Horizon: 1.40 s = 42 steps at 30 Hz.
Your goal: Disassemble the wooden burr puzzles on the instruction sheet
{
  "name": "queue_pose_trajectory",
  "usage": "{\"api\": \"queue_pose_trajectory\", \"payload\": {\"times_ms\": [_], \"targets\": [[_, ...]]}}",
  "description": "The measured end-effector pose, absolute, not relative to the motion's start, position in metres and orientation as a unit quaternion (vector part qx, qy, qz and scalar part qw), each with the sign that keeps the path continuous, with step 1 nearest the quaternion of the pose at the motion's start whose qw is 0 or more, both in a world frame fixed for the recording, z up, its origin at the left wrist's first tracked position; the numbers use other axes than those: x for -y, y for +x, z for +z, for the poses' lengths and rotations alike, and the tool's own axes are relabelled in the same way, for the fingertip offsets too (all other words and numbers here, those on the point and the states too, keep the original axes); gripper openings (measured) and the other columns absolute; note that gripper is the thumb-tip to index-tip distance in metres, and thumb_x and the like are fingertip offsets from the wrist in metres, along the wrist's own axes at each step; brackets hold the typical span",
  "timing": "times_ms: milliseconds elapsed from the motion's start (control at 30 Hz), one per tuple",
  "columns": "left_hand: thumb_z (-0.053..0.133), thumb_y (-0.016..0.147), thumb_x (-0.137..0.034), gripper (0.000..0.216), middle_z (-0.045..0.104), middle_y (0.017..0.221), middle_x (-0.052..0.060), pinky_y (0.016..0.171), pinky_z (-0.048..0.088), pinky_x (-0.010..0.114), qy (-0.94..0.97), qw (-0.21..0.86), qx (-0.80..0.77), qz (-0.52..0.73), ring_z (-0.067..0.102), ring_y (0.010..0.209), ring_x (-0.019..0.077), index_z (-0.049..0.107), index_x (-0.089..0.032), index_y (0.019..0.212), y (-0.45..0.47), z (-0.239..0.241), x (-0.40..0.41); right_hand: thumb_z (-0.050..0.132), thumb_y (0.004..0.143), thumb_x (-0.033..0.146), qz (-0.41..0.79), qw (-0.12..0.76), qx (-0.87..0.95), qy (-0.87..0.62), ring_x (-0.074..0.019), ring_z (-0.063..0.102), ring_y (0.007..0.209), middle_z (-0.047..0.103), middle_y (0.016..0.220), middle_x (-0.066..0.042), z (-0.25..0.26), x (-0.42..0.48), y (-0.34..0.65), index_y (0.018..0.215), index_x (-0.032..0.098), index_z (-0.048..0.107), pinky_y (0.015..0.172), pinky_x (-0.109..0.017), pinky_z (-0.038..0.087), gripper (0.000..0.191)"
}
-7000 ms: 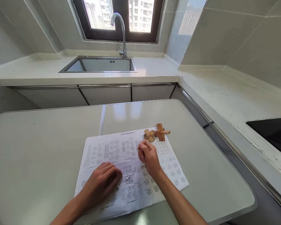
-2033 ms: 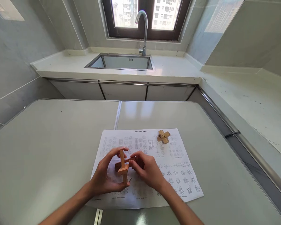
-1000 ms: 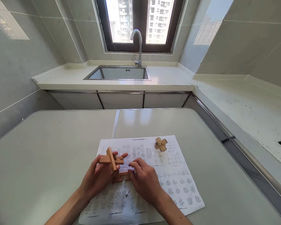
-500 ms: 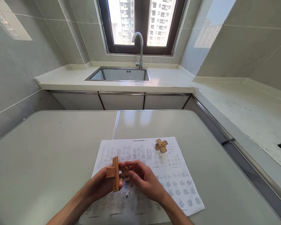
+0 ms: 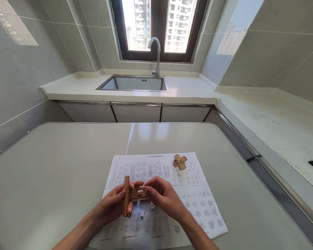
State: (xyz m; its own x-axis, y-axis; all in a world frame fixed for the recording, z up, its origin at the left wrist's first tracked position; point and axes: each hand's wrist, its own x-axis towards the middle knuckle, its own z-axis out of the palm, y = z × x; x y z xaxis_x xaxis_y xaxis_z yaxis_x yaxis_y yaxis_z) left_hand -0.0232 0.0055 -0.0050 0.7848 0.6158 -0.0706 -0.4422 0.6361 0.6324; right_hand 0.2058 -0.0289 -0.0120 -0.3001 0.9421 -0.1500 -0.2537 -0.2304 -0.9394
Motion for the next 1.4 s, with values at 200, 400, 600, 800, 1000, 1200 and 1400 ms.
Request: {"api": "queue_pose_trajectory", "payload": {"times_ms": [200,400,600,800,1000,1200,1400], "targets": [[0.069,0.101,-0.039,0.024,0.054,0.158,0.015,0.066,0.06,0.027,0.322,0.887,-0.144,0.296,0.077,0.07,0.0139,0.075,-0.025,0.119,-0.026,-0.008,-0.006,0.076,0.092,0.06,0.669,0.445,0.446,-0.395,-0.0095,0.036,0.056,0.054,0.068,0.005,-0.007,0.029,0.204,0.098,0.02,0.067,0.053,-0.025,0.03,0.042],[0.071,0.099,-0.041,0.024,0.059,0.152,0.012,0.059,0.059,0.024,0.33,0.882,-0.152,0.3,0.075,0.065,0.0119,0.075,-0.025,0.116,-0.027,-0.01,-0.007,0.077,0.092,0.058,0.667,0.455,0.442,-0.391,-0.0094,0.037,0.057,0.053,0.069,0.005,-0.01,0.029,0.202,0.098,0.02,0.067,0.053,-0.025,0.029,0.039],[0.068,0.101,-0.043,0.023,0.066,0.141,0.008,0.049,0.056,0.019,0.312,0.885,-0.125,0.322,0.071,0.055,0.0077,0.076,-0.027,0.113,-0.026,-0.009,-0.008,0.075,0.094,0.056,0.663,0.459,0.455,-0.377,-0.0091,0.038,0.056,0.051,0.067,0.005,-0.008,0.029,0.201,0.098,0.019,0.068,0.052,-0.024,0.03,0.038],[0.07,0.099,-0.044,0.025,0.071,0.132,0.01,0.048,0.054,0.02,0.331,0.878,-0.161,0.307,0.069,0.052,0.0087,0.075,-0.023,0.112,-0.027,-0.006,-0.009,0.073,0.095,0.057,0.639,0.462,0.467,-0.401,-0.0107,0.04,0.058,0.053,0.069,0.004,-0.008,0.031,0.201,0.099,0.02,0.069,0.054,-0.026,0.033,0.037],[0.065,0.102,-0.043,0.025,0.074,0.125,0.009,0.043,0.049,0.018,0.313,0.876,-0.168,0.327,0.062,0.044,0.0044,0.075,-0.022,0.109,-0.025,-0.001,-0.009,0.072,0.095,0.058,0.628,0.465,0.474,-0.407,-0.0113,0.042,0.058,0.054,0.069,0.004,-0.01,0.032,0.198,0.098,0.021,0.068,0.055,-0.026,0.035,0.038],[0.06,0.105,-0.04,0.023,0.071,0.129,0.006,0.039,0.047,0.017,0.299,0.882,-0.141,0.336,0.062,0.044,0.0027,0.077,-0.024,0.111,-0.024,-0.003,-0.008,0.072,0.097,0.054,0.632,0.471,0.474,-0.393,-0.0105,0.045,0.059,0.057,0.071,0.003,-0.011,0.03,0.199,0.098,0.02,0.068,0.055,-0.025,0.036,0.034],[0.057,0.106,-0.038,0.028,0.071,0.136,0.013,0.032,0.044,0.015,0.289,0.891,-0.143,0.321,0.06,0.039,0.0023,0.077,-0.02,0.116,-0.027,0.002,-0.014,0.072,0.098,0.051,0.619,0.474,0.485,-0.398,-0.014,0.059,0.066,0.064,0.076,0.001,-0.013,0.032,0.198,0.1,0.021,0.067,0.064,-0.028,0.046,0.03]]}}
